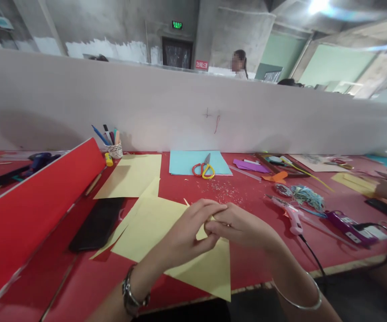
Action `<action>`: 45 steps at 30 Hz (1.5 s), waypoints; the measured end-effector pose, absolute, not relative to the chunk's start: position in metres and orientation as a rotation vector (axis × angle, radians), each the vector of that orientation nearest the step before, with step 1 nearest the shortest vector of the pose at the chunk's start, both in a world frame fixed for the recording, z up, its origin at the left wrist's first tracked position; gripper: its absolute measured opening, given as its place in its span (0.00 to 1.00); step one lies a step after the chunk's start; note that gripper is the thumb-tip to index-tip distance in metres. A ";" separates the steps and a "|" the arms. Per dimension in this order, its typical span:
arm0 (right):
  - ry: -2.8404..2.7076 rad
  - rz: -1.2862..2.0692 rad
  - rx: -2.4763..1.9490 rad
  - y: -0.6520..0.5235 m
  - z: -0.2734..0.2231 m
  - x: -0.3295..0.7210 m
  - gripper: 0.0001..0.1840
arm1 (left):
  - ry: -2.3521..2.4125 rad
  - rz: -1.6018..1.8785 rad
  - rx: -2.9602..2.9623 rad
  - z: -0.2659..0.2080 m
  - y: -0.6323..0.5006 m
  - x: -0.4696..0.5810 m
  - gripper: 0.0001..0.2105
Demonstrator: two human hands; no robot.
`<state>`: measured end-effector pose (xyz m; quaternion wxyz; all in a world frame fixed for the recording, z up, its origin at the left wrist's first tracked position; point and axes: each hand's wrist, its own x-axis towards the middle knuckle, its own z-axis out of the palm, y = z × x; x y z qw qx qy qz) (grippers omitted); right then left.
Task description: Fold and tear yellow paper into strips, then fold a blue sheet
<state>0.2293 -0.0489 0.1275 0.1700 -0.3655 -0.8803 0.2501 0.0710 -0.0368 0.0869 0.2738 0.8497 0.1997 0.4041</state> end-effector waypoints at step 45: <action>-1.462 1.069 -1.057 0.058 0.080 0.224 0.14 | 1.265 0.779 1.760 0.017 -0.083 -0.014 0.12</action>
